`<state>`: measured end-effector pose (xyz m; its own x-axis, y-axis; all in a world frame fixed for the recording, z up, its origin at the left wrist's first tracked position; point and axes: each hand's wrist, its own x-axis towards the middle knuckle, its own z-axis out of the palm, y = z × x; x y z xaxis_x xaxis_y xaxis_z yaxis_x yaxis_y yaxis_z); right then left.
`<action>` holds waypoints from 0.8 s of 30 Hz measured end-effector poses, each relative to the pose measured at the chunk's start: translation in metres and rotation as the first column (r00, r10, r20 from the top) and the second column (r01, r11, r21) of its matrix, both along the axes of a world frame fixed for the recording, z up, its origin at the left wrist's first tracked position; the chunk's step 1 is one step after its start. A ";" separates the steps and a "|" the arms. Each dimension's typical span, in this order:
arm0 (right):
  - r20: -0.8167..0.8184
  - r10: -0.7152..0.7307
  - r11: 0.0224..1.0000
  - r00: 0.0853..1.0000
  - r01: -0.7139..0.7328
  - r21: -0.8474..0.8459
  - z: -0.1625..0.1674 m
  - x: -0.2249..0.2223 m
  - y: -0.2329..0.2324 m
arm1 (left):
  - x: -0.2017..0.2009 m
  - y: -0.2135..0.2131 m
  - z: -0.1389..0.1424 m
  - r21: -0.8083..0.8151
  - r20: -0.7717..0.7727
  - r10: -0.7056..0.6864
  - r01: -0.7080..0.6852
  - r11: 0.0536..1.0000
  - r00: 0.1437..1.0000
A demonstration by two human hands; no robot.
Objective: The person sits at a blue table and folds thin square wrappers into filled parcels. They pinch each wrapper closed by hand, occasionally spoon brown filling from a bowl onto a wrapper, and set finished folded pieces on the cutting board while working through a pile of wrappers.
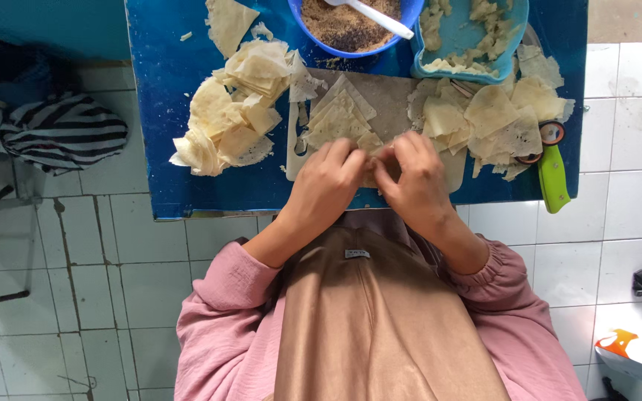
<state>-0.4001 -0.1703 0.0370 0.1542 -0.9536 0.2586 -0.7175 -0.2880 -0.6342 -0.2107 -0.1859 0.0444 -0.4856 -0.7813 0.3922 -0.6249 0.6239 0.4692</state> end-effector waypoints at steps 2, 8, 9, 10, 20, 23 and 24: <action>-0.011 0.057 0.997 0.998 -0.057 -0.060 0.005 -0.002 0.002 | -0.006 -0.006 0.001 0.040 0.034 0.028 -0.029 0.999 0.999; -0.144 0.152 0.973 0.978 -0.174 -0.155 0.016 -0.007 0.002 | 0.005 -0.018 0.005 -0.025 0.012 -0.086 0.087 0.996 0.996; -0.151 0.154 0.972 0.976 -0.177 -0.152 0.016 -0.008 0.002 | 0.007 -0.017 0.005 -0.061 0.012 -0.102 0.102 0.993 0.995; -0.168 0.158 0.971 0.973 -0.183 -0.151 0.015 -0.010 0.001 | 0.010 -0.015 0.006 -0.099 0.012 -0.120 0.120 0.988 0.993; -0.060 0.210 0.975 0.976 -0.205 0.085 0.007 -0.026 0.010 | -0.006 0.010 -0.002 0.067 0.006 -0.038 0.038 0.997 0.999; 0.003 0.123 0.987 0.992 -0.122 0.107 0.005 -0.021 0.017 | -0.014 0.016 -0.006 0.147 0.009 0.066 -0.066 0.987 0.998; 0.016 0.091 0.991 0.996 -0.092 0.101 0.005 -0.020 0.018 | -0.016 0.016 -0.006 0.163 0.008 0.086 -0.086 0.983 0.996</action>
